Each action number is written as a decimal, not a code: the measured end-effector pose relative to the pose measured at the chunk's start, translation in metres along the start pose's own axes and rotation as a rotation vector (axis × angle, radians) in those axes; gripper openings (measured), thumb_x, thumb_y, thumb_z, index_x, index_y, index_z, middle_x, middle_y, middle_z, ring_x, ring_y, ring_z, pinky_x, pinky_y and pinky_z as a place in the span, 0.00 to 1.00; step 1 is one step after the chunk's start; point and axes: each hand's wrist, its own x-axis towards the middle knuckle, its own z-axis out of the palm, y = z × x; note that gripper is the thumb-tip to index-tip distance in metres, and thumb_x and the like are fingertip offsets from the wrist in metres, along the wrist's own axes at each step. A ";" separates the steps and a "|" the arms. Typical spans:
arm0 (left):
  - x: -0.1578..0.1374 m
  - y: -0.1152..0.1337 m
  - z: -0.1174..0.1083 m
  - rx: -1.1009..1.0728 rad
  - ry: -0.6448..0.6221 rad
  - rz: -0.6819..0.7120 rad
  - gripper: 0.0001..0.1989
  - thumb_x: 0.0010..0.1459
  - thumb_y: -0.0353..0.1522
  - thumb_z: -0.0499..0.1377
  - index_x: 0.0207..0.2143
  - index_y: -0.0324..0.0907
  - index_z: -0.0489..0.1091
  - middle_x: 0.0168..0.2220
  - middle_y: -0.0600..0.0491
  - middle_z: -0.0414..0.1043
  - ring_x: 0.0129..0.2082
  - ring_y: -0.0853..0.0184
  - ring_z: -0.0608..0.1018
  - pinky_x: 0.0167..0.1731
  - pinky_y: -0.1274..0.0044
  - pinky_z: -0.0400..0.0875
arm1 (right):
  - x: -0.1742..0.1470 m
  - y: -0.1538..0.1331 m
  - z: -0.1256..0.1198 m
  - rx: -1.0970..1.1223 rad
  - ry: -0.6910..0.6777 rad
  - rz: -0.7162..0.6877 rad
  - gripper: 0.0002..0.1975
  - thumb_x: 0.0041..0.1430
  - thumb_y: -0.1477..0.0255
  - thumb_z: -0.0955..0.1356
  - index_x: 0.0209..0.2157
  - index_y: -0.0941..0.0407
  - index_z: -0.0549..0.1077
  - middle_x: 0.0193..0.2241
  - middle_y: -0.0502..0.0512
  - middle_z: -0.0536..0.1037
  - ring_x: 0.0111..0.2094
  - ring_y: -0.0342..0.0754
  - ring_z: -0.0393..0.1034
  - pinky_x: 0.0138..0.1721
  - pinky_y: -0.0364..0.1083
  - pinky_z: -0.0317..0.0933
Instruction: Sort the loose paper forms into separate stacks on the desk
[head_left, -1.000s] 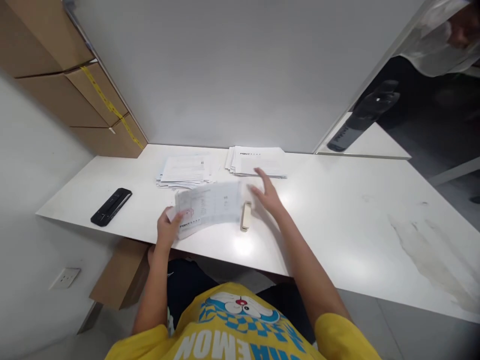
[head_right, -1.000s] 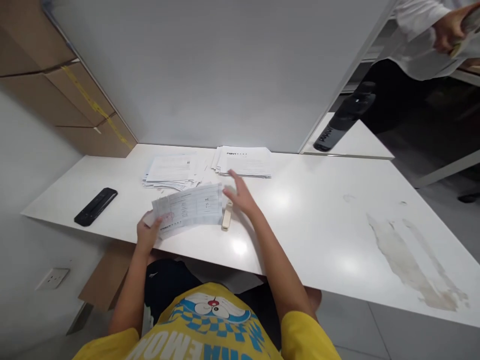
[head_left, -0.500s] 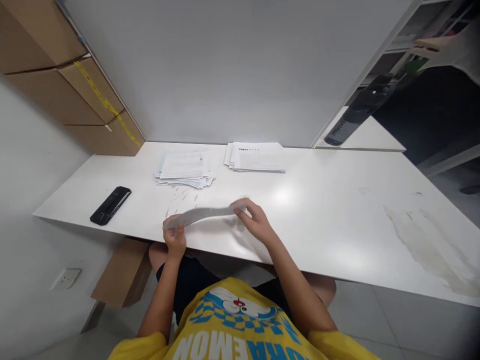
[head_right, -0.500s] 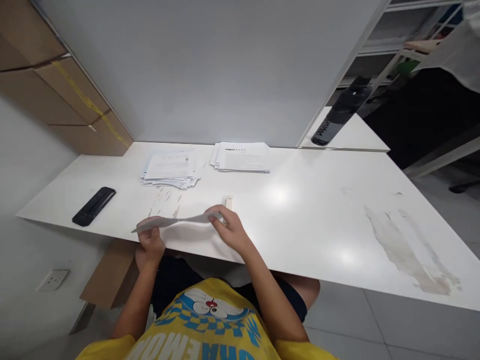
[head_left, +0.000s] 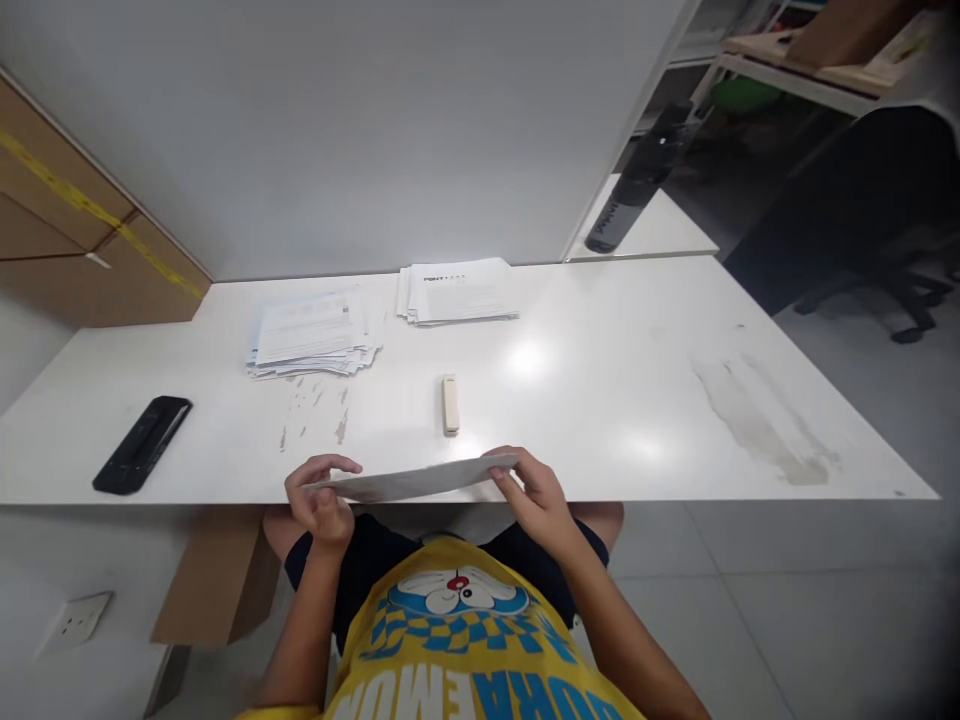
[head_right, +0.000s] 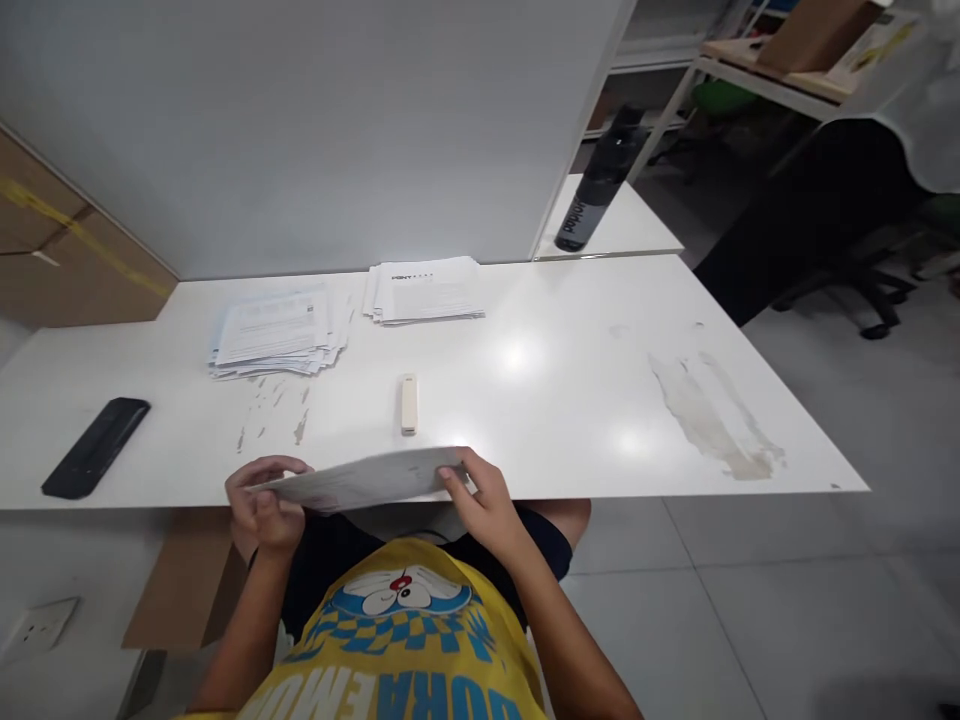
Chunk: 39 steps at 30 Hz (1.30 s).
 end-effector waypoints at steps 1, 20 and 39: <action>-0.004 0.002 0.003 -0.007 -0.053 -0.027 0.18 0.62 0.49 0.54 0.43 0.46 0.63 0.28 0.55 0.72 0.24 0.64 0.76 0.27 0.71 0.71 | -0.005 0.002 -0.009 -0.009 0.017 0.049 0.11 0.67 0.59 0.64 0.43 0.48 0.74 0.36 0.54 0.78 0.39 0.55 0.74 0.39 0.51 0.68; 0.000 -0.007 0.090 0.496 -0.902 0.271 0.24 0.68 0.32 0.50 0.64 0.38 0.60 0.61 0.41 0.69 0.61 0.54 0.70 0.57 0.60 0.70 | -0.019 0.031 -0.084 0.060 0.191 0.604 0.20 0.51 0.60 0.69 0.44 0.55 0.77 0.39 0.58 0.83 0.44 0.59 0.77 0.45 0.54 0.70; -0.017 -0.009 0.085 0.526 -0.946 0.440 0.28 0.68 0.28 0.49 0.69 0.40 0.54 0.65 0.47 0.66 0.71 0.52 0.56 0.61 0.59 0.65 | 0.002 0.044 -0.103 -0.087 0.182 0.501 0.15 0.53 0.62 0.67 0.39 0.54 0.76 0.35 0.55 0.81 0.40 0.56 0.75 0.40 0.49 0.69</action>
